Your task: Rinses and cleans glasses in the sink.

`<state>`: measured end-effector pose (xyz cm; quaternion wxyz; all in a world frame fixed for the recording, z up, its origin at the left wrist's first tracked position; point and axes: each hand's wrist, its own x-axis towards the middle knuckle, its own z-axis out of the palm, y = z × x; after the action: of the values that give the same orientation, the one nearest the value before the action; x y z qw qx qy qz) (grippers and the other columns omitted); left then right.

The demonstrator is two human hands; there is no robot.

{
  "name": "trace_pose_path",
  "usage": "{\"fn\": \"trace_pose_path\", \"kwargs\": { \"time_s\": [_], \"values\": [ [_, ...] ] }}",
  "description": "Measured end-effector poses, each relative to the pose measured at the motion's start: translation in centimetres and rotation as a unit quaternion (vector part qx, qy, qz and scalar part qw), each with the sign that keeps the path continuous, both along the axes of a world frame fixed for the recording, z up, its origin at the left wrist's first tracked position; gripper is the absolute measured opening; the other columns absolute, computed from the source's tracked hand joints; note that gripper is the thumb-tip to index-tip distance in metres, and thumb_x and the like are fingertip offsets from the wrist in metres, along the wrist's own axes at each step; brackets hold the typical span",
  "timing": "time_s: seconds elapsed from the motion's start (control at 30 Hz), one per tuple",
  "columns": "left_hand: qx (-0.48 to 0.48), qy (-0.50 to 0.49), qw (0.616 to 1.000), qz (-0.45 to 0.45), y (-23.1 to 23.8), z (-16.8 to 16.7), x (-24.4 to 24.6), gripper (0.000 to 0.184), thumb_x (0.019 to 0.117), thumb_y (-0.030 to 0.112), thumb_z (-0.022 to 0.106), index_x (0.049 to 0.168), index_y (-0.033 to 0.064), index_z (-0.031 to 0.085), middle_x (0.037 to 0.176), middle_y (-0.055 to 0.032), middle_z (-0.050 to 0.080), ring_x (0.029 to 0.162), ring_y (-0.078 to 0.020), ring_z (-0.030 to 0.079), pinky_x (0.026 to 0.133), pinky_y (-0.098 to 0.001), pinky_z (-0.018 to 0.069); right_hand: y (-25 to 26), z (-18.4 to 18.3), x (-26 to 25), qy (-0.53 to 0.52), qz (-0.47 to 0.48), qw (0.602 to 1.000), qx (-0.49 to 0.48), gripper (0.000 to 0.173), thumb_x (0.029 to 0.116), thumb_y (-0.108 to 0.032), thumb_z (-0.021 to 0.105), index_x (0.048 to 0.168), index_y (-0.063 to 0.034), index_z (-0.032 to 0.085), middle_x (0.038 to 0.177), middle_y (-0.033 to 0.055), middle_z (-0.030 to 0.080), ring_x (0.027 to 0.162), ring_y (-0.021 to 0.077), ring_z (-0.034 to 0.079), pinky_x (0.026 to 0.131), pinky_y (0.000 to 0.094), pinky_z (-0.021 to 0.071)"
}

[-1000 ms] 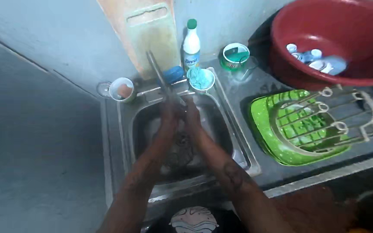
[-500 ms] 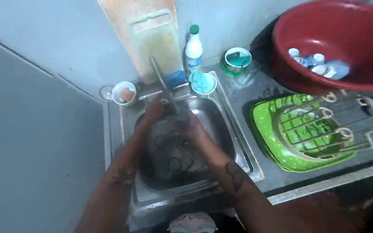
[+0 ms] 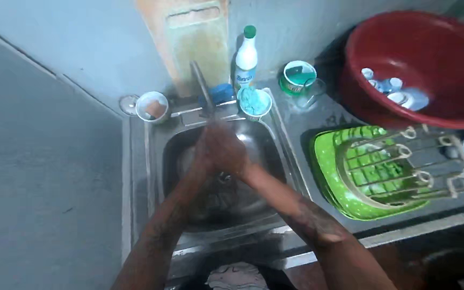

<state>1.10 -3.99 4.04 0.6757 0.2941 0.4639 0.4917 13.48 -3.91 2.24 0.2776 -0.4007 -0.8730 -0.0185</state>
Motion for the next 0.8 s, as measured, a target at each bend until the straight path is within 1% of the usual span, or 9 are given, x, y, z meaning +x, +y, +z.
{"fn": "trace_pose_path", "kwargs": {
  "time_s": [0.13,0.27,0.33,0.47,0.57,0.6,0.67,0.73,0.8],
  "values": [
    [-0.168,-0.192,0.963,0.085,2.1,-2.1,0.7,0.036,0.1071,0.045,0.035,0.109,0.0165,0.057,0.088,-0.0023,0.066,0.078,-0.0141,0.066,0.067,-0.0335,0.058,-0.6,-0.4,3.3,0.036,0.054,0.998,0.01,0.045,0.0965,-0.005,0.06,0.141,0.002,0.059,0.148,0.02,0.057,0.14,0.0336,0.053,0.119,0.0459,0.04],
    [-0.135,-0.117,0.984,0.021,0.4,-2.4,0.8,0.039,0.1065,0.049,0.043,0.122,0.016,0.058,0.1,-0.003,0.066,0.086,-0.0138,0.067,0.074,-0.0306,0.0585,-0.8,0.2,3.8,0.082,-0.021,0.996,-0.04,0.044,0.0991,-0.011,0.056,0.139,0.0074,0.058,0.145,0.0255,0.057,0.137,0.0409,0.054,0.116,0.0511,0.0422],
    [-0.082,-0.117,0.99,-0.02,0.7,-2.8,1.3,0.036,0.1091,0.045,0.035,0.119,0.0189,0.058,0.097,0.0016,0.065,0.085,-0.0077,0.064,0.073,-0.0266,0.0558,-1.1,0.0,3.3,0.065,-0.007,0.997,-0.029,0.048,0.1038,-0.026,0.054,0.142,0.0036,0.056,0.152,0.023,0.052,0.143,0.0405,0.047,0.117,0.0525,0.0397],
    [-0.141,-0.209,0.968,0.013,2.7,-1.4,3.0,0.039,0.108,0.045,0.03,0.099,0.0183,0.057,0.078,0.0017,0.063,0.069,-0.0083,0.063,0.06,-0.0274,0.0555,-0.9,0.1,4.0,0.077,0.001,0.997,0.028,0.04,0.1021,-0.016,0.056,0.137,0.0013,0.062,0.147,0.0201,0.058,0.14,0.0374,0.052,0.117,0.0507,0.0411],
    [-0.181,-0.203,0.961,0.036,3.5,-0.9,2.7,0.041,0.1056,0.049,0.037,0.116,0.0137,0.056,0.096,-0.0078,0.065,0.082,-0.0197,0.067,0.069,-0.0365,0.0597,-1.3,0.5,5.1,0.172,-0.142,0.97,-0.097,0.039,0.1056,-0.02,0.05,0.131,0.0059,0.066,0.141,0.0235,0.061,0.135,0.0403,0.056,0.116,0.0523,0.0414],
    [-0.192,-0.185,0.963,0.036,3.8,-0.7,2.6,0.043,0.1052,0.049,0.04,0.123,0.0124,0.055,0.104,-0.0107,0.065,0.089,-0.0234,0.068,0.073,-0.039,0.0601,-1.4,1.5,5.2,0.232,-0.182,0.931,-0.215,0.044,0.1091,-0.023,0.044,0.138,0.0072,0.059,0.146,0.0235,0.057,0.139,0.0381,0.052,0.118,0.0506,0.0391],
    [-0.177,-0.117,0.977,0.013,4.2,-0.1,2.9,0.044,0.1056,0.048,0.041,0.127,0.0112,0.053,0.105,-0.0117,0.065,0.089,-0.0243,0.067,0.074,-0.0408,0.0597,-1.3,3.2,4.9,0.426,-0.197,0.784,-0.407,0.049,0.1121,-0.031,0.037,0.151,-0.0004,0.045,0.146,0.0188,0.056,0.129,0.0276,0.058,0.105,0.0442,0.049],
    [-0.112,0.006,0.993,-0.02,4.5,0.7,3.5,0.041,0.1078,0.041,0.042,0.132,0.0096,0.052,0.1,-0.0097,0.065,0.081,-0.0202,0.066,0.071,-0.038,0.0587,-0.7,3.3,3.8,0.579,-0.177,0.624,-0.494,0.051,0.1119,-0.04,0.035,0.15,-0.0074,0.042,0.131,0.015,0.06,0.111,0.0249,0.064,0.087,0.0456,0.0576],
    [-0.034,0.154,0.985,-0.063,4.5,2.0,3.6,0.041,0.1082,0.032,0.047,0.139,0.0057,0.052,0.111,-0.0114,0.064,0.088,-0.0187,0.064,0.076,-0.0375,0.0564,0.0,2.6,3.0,0.672,-0.189,0.471,-0.54,0.056,0.109,-0.051,0.037,0.148,-0.0117,0.042,0.124,0.0146,0.063,0.103,0.027,0.066,0.082,0.0471,0.0577]
  ]
}}
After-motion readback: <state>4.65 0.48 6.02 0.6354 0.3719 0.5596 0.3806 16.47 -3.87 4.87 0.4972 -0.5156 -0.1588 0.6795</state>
